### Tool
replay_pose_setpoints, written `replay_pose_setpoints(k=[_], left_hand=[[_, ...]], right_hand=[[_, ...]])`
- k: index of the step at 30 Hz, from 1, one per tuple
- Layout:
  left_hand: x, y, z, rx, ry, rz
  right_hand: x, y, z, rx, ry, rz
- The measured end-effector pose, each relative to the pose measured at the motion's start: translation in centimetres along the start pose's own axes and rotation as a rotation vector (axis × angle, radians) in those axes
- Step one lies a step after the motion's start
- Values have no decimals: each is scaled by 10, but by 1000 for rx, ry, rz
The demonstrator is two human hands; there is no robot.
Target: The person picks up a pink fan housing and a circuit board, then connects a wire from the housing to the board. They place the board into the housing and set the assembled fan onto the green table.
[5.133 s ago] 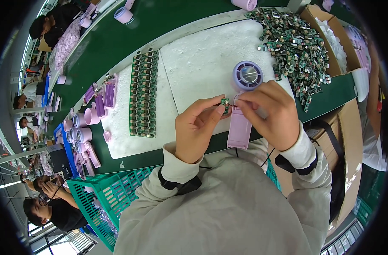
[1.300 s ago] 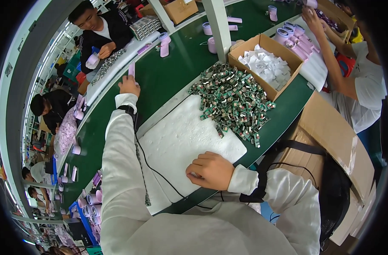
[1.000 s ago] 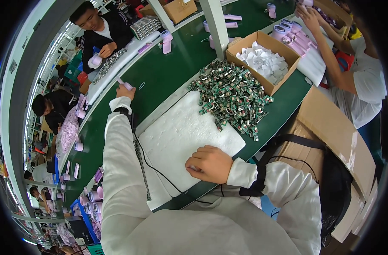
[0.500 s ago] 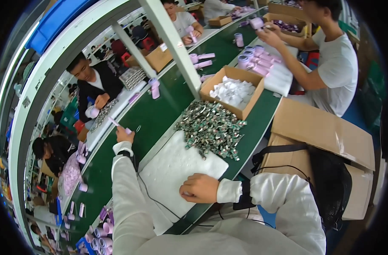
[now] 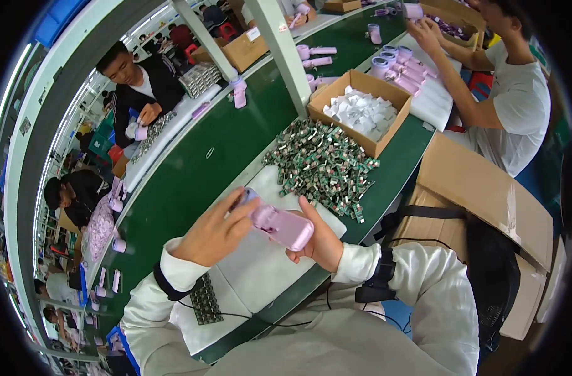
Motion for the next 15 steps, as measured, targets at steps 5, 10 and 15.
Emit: replay_pose_setpoints(k=[5,10,15], left_hand=[[14,-25,-12,238,66,188],[-11,-19,36,735,397,169],[-48,-87,84,699,579,85]], right_hand=[[2,2,0,608,96,-71],[14,-26,19,1338,485,-12],[24,-39,13,1661,694,50]])
Point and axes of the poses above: each hand's wrist, its own x-axis away from the middle knuckle, its own y-axis out of the back of the hand, z = x × y, the point moved 9 cm from there along -x, towards the middle knuckle, and after that the axes turned 1 degree about x, right-handed, at the moved point
